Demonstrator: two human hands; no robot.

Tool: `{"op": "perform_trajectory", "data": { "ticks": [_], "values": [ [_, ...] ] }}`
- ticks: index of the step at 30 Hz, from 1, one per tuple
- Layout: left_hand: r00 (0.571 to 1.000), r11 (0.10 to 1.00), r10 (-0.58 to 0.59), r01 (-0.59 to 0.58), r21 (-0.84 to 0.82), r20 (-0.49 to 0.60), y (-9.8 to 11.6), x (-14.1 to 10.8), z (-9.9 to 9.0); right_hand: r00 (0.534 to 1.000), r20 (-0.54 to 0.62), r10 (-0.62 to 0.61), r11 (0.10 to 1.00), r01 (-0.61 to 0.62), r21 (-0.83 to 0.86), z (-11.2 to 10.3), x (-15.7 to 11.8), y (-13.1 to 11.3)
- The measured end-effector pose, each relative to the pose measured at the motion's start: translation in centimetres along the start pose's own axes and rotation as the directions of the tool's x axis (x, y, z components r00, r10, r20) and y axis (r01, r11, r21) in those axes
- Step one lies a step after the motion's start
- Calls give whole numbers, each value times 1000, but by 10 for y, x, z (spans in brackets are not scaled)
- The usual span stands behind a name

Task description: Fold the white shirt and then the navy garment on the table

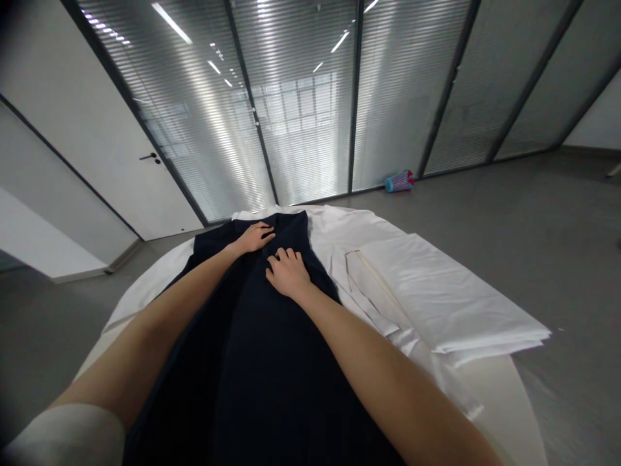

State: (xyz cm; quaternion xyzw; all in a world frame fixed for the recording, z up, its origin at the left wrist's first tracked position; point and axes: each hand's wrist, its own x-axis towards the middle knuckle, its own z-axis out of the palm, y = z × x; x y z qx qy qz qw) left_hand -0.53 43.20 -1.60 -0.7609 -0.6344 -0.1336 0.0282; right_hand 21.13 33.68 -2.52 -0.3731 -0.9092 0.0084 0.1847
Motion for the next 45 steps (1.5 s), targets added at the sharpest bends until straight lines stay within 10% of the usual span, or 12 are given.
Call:
{"op": "perform_trajectory", "data": {
  "ticks": [9, 18, 24, 31, 45],
  "values": [
    [940, 941, -336, 338, 30, -55, -24, -15, 8, 1000, 4, -18, 1000, 18, -4, -3, -1, -1],
    [974, 991, -106, 87, -104, -202, 19, -37, -14, 999, 36, 4, 1000, -3, -12, -2, 0, -1],
    [969, 924, 53, -139, -355, -243, 50, -119, -38, 999, 32, -6, 1000, 6, -4, -1, 1, 0],
    [993, 957, -119, 111, -267, -15, 65, -208, -42, 999, 45, -14, 1000, 14, -12, 2, 2, 0],
    [994, 975, -99, 105, -196, 41, 63, -207, -37, 998, 58, -17, 999, 19, -37, 0, 2, 0]
  ]
}}
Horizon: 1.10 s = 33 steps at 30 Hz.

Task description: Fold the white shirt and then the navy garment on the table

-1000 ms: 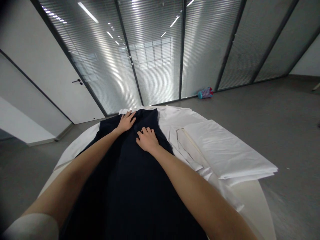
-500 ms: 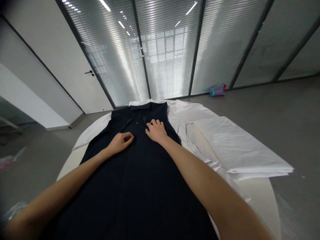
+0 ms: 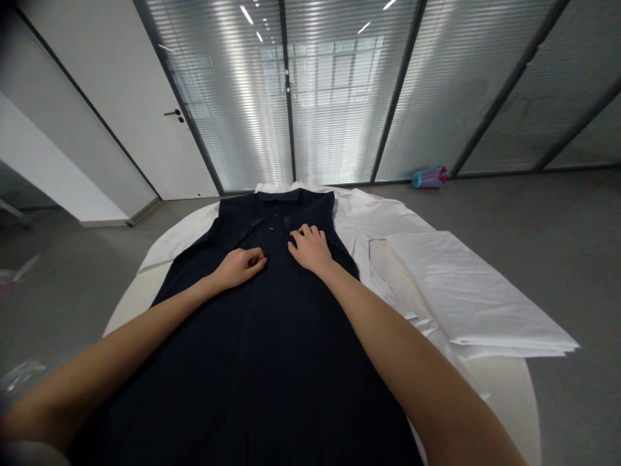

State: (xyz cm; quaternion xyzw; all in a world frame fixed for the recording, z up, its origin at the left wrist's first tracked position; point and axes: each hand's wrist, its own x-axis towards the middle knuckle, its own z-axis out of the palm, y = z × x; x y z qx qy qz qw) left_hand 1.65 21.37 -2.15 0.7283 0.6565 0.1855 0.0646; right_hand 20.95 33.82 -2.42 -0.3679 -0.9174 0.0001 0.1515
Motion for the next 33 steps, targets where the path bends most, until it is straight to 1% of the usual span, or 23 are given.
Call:
{"op": "perform_trajectory", "data": {
  "ticks": [5, 33],
  "values": [
    [1000, 1000, 22, -22, -7, -8, -2, -1, 1, 1000, 5, 1, 1000, -1, -6, 2, 1, 1],
    [1000, 1000, -8, 8, -6, 2, 0, 0, 0, 1000, 8, -4, 1000, 4, -8, 2, 1, 1]
  ]
}}
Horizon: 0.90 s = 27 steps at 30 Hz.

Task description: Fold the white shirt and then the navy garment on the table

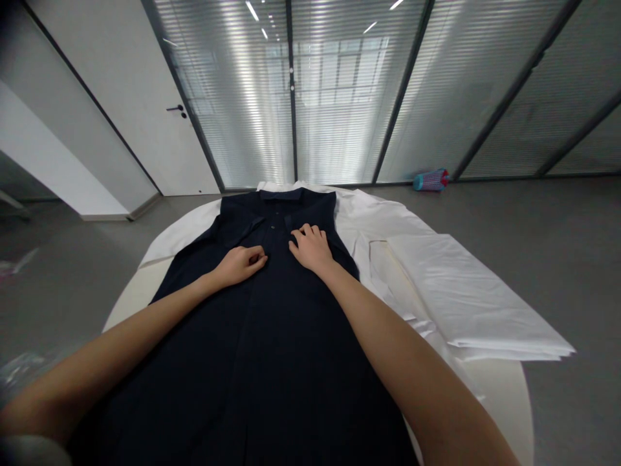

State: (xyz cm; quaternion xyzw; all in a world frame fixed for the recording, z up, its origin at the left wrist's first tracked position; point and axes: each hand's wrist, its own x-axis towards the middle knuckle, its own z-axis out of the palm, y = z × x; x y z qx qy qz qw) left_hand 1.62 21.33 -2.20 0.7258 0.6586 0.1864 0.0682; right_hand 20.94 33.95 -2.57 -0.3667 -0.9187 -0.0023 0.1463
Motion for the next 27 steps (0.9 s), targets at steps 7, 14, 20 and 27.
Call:
{"op": "perform_trajectory", "data": {
  "ticks": [7, 14, 20, 27],
  "values": [
    [1000, 1000, 2, -2, 0, 0, 0, 0, -1, 1000, -8, -2, 1000, 2, 4, -1, 0, 0],
    [1000, 1000, 0, 0, -4, 2, 2, -1, -2, 1000, -7, 0, 1000, 0, 8, -2, -1, -1],
    [1000, 1000, -8, 8, 14, 5, 2, -1, -2, 1000, -14, -7, 1000, 7, 12, -1, -1, 0],
    [1000, 1000, 14, -14, 9, -8, 2, 0, -1, 1000, -9, -2, 1000, 2, 11, 0, -1, 0]
  ]
}}
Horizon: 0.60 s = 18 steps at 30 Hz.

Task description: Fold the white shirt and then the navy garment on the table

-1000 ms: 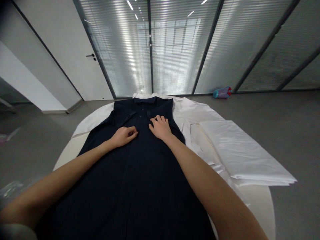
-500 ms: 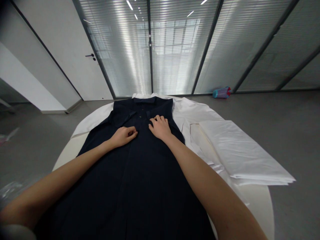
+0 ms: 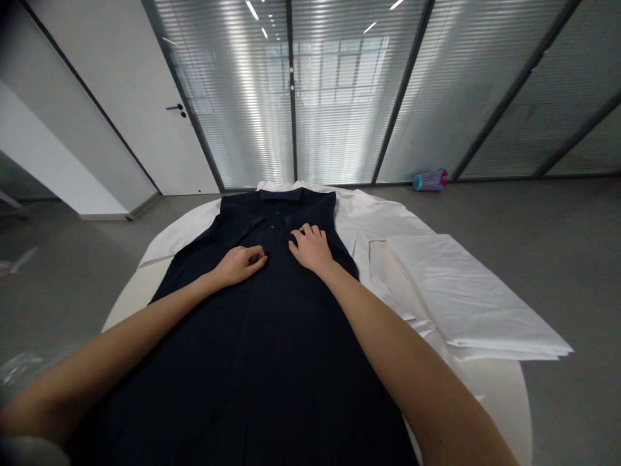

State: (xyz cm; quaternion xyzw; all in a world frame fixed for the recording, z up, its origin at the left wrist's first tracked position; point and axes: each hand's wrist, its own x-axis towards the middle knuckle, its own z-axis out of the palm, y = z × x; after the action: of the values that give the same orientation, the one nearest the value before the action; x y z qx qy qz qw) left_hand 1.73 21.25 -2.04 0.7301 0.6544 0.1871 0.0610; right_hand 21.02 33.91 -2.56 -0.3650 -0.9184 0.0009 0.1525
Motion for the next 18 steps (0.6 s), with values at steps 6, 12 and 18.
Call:
{"op": "perform_trajectory", "data": {
  "ticks": [6, 12, 18],
  "values": [
    [1000, 1000, -3, 3, -5, 10, 0, 0, 0, 1000, 3, -1, 1000, 1, -5, 1, 0, 0],
    [1000, 1000, -4, 4, -3, 5, -1, 0, 1, 1000, 2, -1, 1000, 1, -2, 1, 1, 0],
    [1000, 1000, -4, 4, -14, 1, 0, 0, 0, 1000, 1, -2, 1000, 2, 0, 0, 0, 0]
  ]
}}
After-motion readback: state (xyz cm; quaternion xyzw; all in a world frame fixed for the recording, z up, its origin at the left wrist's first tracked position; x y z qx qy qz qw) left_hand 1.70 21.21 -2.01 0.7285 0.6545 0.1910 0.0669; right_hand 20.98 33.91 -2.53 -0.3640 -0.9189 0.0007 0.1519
